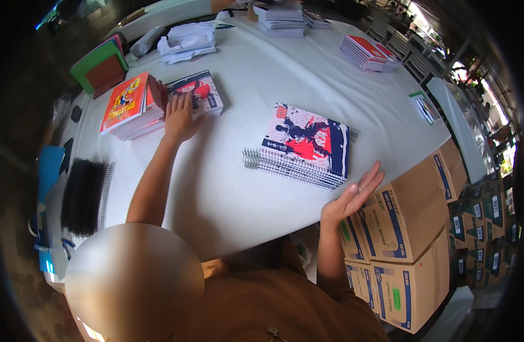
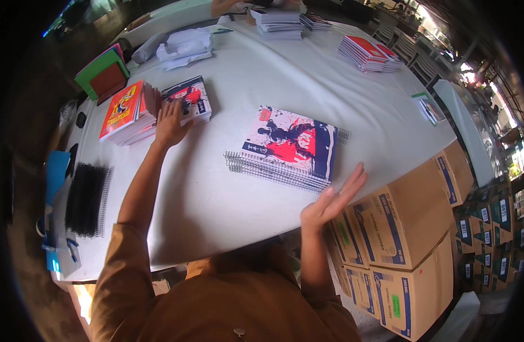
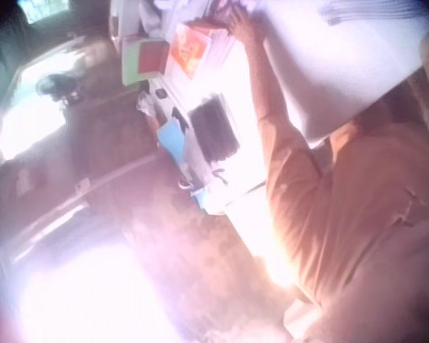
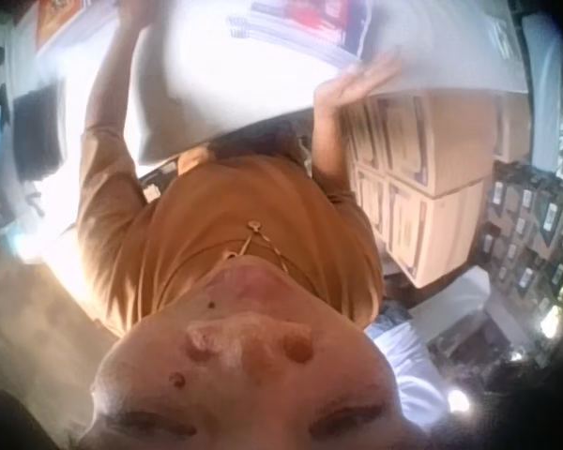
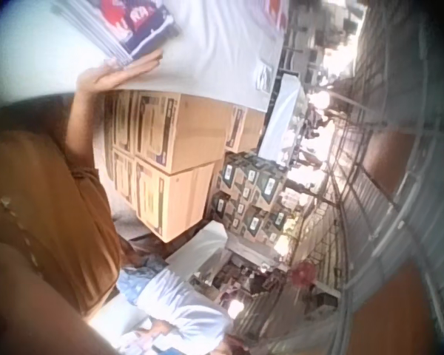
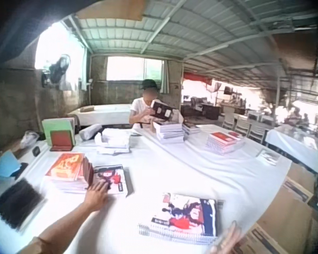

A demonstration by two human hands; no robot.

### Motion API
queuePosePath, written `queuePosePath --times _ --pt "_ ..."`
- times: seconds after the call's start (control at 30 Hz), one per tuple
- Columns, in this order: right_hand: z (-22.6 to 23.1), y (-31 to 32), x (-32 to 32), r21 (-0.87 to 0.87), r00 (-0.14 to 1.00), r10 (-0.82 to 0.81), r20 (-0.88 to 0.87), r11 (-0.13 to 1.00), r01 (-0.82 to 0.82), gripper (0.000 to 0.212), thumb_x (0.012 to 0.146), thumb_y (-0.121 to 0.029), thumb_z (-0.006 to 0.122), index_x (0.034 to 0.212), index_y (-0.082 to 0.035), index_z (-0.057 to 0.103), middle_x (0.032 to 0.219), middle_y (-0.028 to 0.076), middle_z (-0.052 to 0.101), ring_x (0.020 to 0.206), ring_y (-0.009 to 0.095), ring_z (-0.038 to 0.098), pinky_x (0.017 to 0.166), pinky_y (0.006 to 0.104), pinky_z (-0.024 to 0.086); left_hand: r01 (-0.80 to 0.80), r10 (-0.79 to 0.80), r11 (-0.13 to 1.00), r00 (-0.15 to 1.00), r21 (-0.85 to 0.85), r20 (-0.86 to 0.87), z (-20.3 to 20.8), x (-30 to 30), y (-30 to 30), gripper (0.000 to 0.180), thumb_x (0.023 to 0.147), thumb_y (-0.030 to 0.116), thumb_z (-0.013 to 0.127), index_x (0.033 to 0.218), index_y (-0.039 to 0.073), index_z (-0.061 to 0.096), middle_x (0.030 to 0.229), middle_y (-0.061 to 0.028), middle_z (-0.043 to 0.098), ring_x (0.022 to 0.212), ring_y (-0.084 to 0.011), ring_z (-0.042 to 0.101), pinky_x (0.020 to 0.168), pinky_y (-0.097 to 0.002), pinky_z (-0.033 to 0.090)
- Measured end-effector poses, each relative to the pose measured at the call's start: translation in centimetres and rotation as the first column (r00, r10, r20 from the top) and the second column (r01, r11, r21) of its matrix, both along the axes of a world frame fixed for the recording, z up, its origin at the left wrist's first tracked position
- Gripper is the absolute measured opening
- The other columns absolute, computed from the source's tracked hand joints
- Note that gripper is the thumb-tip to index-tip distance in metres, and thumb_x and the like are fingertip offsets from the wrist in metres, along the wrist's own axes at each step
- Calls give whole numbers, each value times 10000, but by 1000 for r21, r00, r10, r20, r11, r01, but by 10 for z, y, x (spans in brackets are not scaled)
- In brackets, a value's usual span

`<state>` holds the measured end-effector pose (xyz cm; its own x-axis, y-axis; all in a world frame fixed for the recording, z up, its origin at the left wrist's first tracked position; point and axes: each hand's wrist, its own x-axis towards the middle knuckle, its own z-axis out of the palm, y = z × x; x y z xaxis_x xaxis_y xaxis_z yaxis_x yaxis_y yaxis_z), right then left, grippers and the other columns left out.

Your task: The person picks up a plastic spiral coil and a notebook cover with pages, then threads the coil through the pre-punched holes by hand to bind the notebook.

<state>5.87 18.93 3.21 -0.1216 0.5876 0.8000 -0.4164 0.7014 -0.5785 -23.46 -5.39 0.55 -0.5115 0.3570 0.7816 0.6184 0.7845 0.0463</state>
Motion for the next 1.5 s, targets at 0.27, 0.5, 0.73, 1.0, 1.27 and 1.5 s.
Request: queuePosePath --times 0.27,0.5,0.73,1.0,1.27,1.5 --pt "7 -92 -30 -607 450 882 -137 284 -742 662 822 -21 571 1372 26 206 1329 189 391 1252 228 356 1037 357 261 253 -321 943 520 216 791 112 146 -83 241 885 189 526 979 -28 573 739 -159 603 690 -177 571 648 -305 435" --pt "-8 -94 -38 -441 322 913 252 404 -801 248 767 -48 680 944 -10 511 853 31 604 763 77 562 662 225 464 -142 -658 683 304 716 689 33 197 -131 339 744 -28 617 1071 -18 529 1029 -90 608 924 -151 566 836 -288 434" --pt "-11 -89 -35 -551 178 929 325 339 -762 170 791 -52 646 941 15 602 812 26 627 757 80 558 665 244 485 57 -221 970 607 236 763 -21 182 -128 303 738 6 582 1039 1 545 1078 -115 555 1018 -232 514 872 -368 391" --pt "-17 -90 -37 -399 191 929 316 313 -862 270 784 -17 627 1051 14 599 919 69 648 857 119 583 783 272 483 -603 679 728 572 -325 460 -4 111 -251 289 863 359 485 926 79 520 946 -133 589 842 -375 585 678 -480 464" --pt "-22 -82 -35 -450 322 889 326 446 -774 228 795 8 616 1023 23 623 897 46 652 789 84 583 715 227 467 -622 539 782 642 -41 546 70 117 -222 249 780 319 583 874 101 657 773 -134 631 739 -330 603 652 -414 468" --pt "-17 -82 -35 -477 274 888 368 434 -764 220 800 -5 621 1018 21 612 877 38 640 788 84 580 706 223 466 136 -566 803 476 580 673 74 171 -129 268 930 276 451 848 22 482 718 -15 419 640 -91 369 594 -212 325"
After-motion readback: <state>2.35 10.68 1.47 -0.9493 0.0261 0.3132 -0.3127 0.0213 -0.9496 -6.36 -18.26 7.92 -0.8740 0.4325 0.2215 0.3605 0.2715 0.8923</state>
